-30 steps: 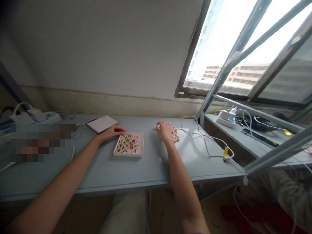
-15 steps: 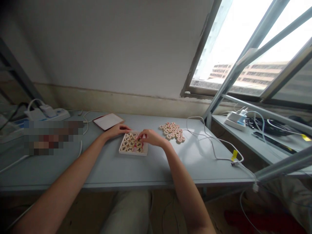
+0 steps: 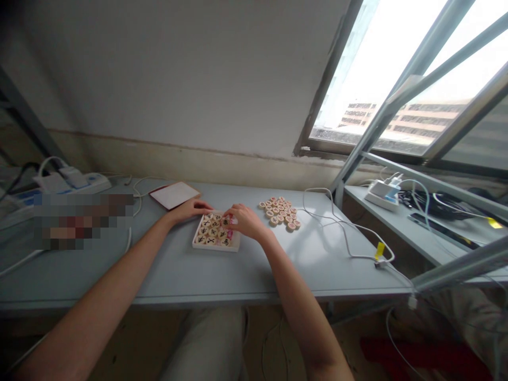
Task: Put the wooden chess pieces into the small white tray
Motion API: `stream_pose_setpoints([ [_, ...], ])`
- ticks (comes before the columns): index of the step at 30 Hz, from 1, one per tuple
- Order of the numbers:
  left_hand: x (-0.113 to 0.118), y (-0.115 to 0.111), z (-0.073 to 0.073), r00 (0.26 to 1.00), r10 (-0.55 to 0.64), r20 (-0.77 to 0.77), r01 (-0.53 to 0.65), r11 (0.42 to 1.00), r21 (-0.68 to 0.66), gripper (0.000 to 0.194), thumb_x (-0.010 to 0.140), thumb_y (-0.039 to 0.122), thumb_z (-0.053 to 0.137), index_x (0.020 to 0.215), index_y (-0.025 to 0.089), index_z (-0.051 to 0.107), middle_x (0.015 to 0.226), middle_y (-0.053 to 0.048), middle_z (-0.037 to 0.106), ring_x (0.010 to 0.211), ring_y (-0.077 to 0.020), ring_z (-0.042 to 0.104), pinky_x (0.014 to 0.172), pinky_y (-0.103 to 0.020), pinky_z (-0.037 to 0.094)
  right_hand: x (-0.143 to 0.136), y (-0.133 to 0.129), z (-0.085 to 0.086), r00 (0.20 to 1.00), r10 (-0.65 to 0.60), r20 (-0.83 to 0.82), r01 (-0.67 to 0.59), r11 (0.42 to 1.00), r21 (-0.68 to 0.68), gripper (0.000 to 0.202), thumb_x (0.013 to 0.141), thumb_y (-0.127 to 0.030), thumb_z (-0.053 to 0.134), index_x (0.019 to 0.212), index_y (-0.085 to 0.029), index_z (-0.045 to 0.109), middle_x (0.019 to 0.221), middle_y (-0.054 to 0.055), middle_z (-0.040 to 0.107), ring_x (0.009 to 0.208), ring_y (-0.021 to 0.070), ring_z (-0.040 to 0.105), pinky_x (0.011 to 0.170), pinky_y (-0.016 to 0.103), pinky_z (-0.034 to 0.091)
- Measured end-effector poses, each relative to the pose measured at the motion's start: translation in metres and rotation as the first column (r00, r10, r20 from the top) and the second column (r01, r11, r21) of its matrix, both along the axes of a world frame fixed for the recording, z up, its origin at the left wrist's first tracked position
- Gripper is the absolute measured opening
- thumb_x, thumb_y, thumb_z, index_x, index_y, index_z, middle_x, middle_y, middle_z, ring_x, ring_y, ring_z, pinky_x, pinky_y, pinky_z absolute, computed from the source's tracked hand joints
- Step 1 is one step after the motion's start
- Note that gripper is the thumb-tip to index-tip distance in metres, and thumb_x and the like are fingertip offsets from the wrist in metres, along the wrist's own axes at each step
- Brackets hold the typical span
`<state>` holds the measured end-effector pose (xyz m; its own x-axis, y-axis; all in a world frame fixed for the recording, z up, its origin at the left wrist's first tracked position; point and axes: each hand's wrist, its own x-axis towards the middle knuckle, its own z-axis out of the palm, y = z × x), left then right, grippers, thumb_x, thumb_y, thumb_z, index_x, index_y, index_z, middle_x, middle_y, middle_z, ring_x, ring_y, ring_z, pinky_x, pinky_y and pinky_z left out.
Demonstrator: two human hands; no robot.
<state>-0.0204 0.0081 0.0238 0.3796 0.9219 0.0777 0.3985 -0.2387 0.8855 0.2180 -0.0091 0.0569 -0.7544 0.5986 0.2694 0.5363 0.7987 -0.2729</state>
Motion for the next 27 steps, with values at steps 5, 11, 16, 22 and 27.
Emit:
stream_pose_setpoints([
  [5, 0.0, -0.001, 0.0, 1.0, 0.003, 0.012, -0.003, 1.0, 0.002, 0.037, 0.064, 0.041, 0.062, 0.088, 0.012, 0.066, 0.088, -0.008, 0.067, 0.083, -0.0196, 0.058, 0.078, -0.03, 0.042, 0.001, 0.0, 0.0, 1.0, 0.002, -0.007, -0.002, 1.0, -0.017, 0.023, 0.071, -0.037, 0.063, 0.088, -0.021, 0.063, 0.085, 0.004, 0.054, 0.082, 0.0157, 0.049, 0.073, 0.026, 0.036],
  [11, 0.002, -0.003, 0.001, 0.999, 0.028, 0.016, -0.028, 1.0, -0.001, 0.037, 0.064, 0.041, 0.061, 0.086, 0.012, 0.066, 0.086, -0.008, 0.067, 0.083, -0.0197, 0.058, 0.078, -0.03, 0.042, 0.026, 0.017, 0.003, 0.979, -0.182, -0.09, 0.18, 0.983, -0.03, 0.018, 0.073, -0.031, 0.061, 0.084, -0.018, 0.061, 0.08, 0.003, 0.054, 0.075, 0.0132, 0.05, 0.07, 0.024, 0.037],
  [16, 0.004, -0.005, 0.002, 0.999, 0.025, 0.032, -0.025, 1.0, -0.013, 0.037, 0.064, 0.041, 0.061, 0.087, 0.012, 0.066, 0.085, -0.007, 0.067, 0.083, -0.0195, 0.058, 0.078, -0.03, 0.042, 0.065, 0.035, -0.002, 0.849, -0.527, -0.05, 0.529, 0.843, 0.101, 0.018, 0.072, -0.023, 0.058, 0.089, -0.017, 0.058, 0.085, 0.006, 0.053, 0.081, 0.0177, 0.049, 0.073, 0.029, 0.036],
  [22, 0.002, -0.005, 0.003, 1.0, 0.019, 0.006, -0.019, 1.0, -0.007, 0.038, 0.064, 0.042, 0.061, 0.088, 0.012, 0.066, 0.087, -0.008, 0.066, 0.084, -0.0199, 0.057, 0.079, -0.031, 0.042, 0.041, 0.021, 0.01, 0.979, -0.197, -0.053, 0.194, 0.98, -0.054, 0.017, 0.072, -0.025, 0.06, 0.088, -0.019, 0.06, 0.079, 0.002, 0.053, 0.071, 0.0123, 0.048, 0.067, 0.024, 0.037],
  [27, 0.002, -0.003, 0.003, 1.0, 0.005, 0.006, -0.005, 1.0, 0.001, 0.039, 0.064, 0.042, 0.06, 0.088, 0.012, 0.066, 0.086, -0.008, 0.067, 0.082, -0.0195, 0.057, 0.077, -0.03, 0.042, -0.001, -0.008, 0.014, 0.988, 0.153, -0.014, -0.15, 0.939, -0.31, 0.027, 0.066, -0.028, 0.067, 0.092, -0.022, 0.064, 0.085, 0.001, 0.059, 0.075, 0.0113, 0.05, 0.066, 0.02, 0.038],
])
